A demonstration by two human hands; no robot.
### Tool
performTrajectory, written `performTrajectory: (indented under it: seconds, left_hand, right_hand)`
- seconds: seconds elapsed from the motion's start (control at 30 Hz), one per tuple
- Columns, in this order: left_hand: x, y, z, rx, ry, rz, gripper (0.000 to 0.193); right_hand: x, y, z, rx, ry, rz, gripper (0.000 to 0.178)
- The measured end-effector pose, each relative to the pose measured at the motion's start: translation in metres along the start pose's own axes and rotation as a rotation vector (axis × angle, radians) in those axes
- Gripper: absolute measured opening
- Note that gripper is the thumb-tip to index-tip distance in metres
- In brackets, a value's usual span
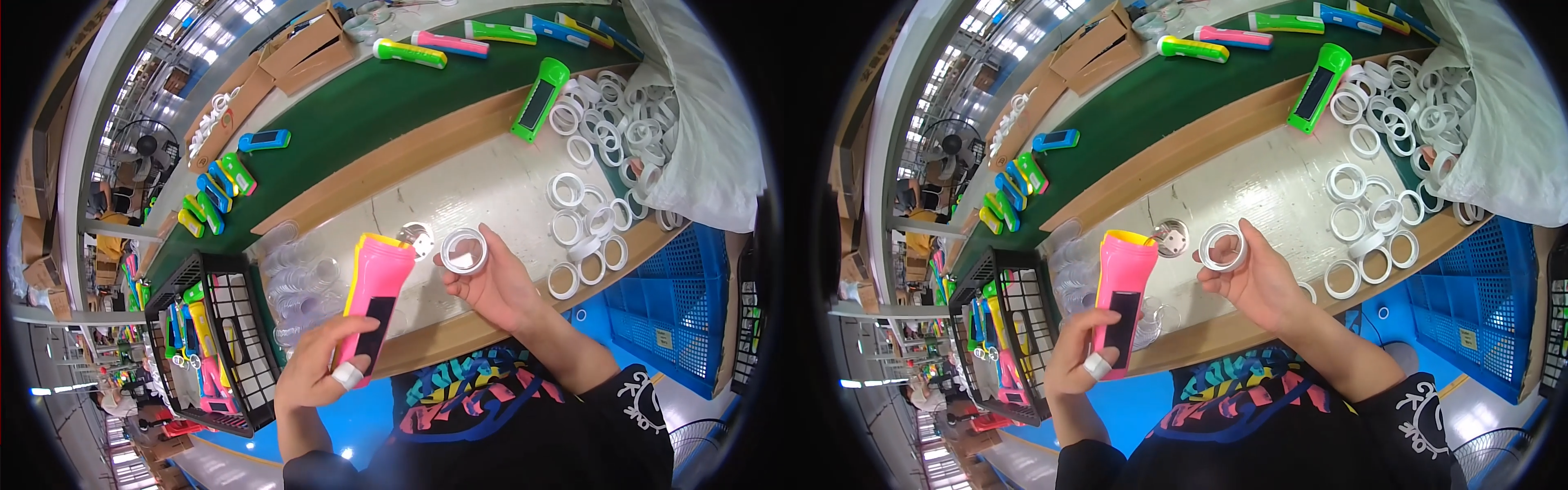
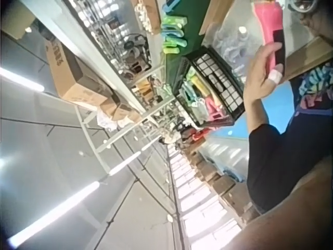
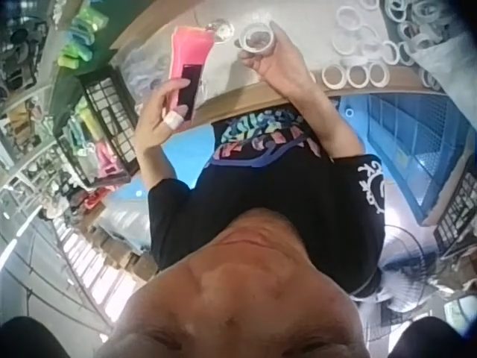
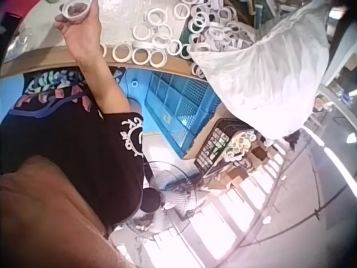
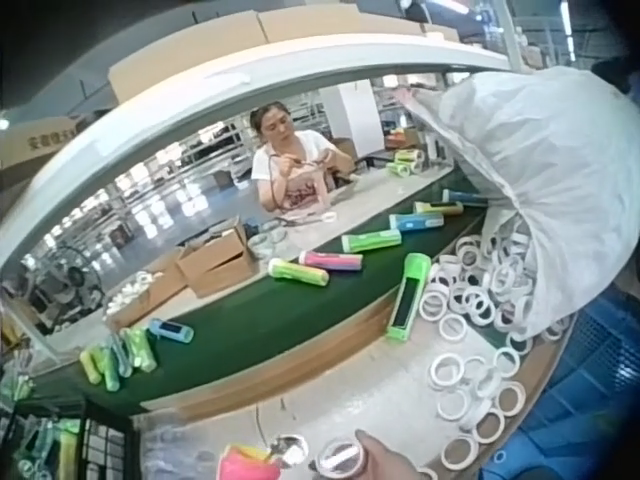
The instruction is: Assembling handheld flashlights by fitting internal components and attaching lens caps.
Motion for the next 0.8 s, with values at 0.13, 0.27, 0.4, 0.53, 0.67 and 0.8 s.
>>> performTrajectory:
  seconds: [0.13, 0.27, 0.4, 0.53, 0.67, 0.8]
  left_hand:
    - [-0.001, 0.002, 0.013, -0.031, -0.032, -0.100, 0.044]
    - [-0.005, 0.001, 0.008, -0.096, 0.067, -0.202, 0.044]
    - [-0.015, 0.007, -0.023, 0.015, 0.443, -0.309, 0.045]
    - [-0.026, 0.004, -0.021, 0.244, 1.016, -0.282, 0.052]
    - [-0.026, -0.009, -0.026, 0.284, 1.250, -0.299, 0.049]
    - [-0.026, -0.011, -0.030, 0.309, 1.431, -0.416, 0.049]
  right_hand:
    - [-0.007, -0.001, 0.008, -0.012, 0.050, 0.010, 0.047]
    - [-0.009, 0.000, 0.013, 0.021, 0.000, 0.013, 0.046]
    - [-0.017, 0.001, 0.015, 0.011, 0.040, 0.073, 0.044]
    - [-0.016, 0.000, 0.014, 0.036, 0.124, 0.043, 0.043]
    - [-0.018, -0.002, 0.008, 0.055, 0.219, -0.147, 0.042]
    - [-0.020, -0.001, 0.000, 0.107, 0.218, -0.175, 0.034]
Point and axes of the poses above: each hand's wrist, its own y-axis away from the middle knuckle, its own x-axis out of the back of the hand, z = x × y, the point moved 5 cm from there along -y, towards the middle knuckle, and after that the axes turned 14 degrees about x, right-handed, at the moved point
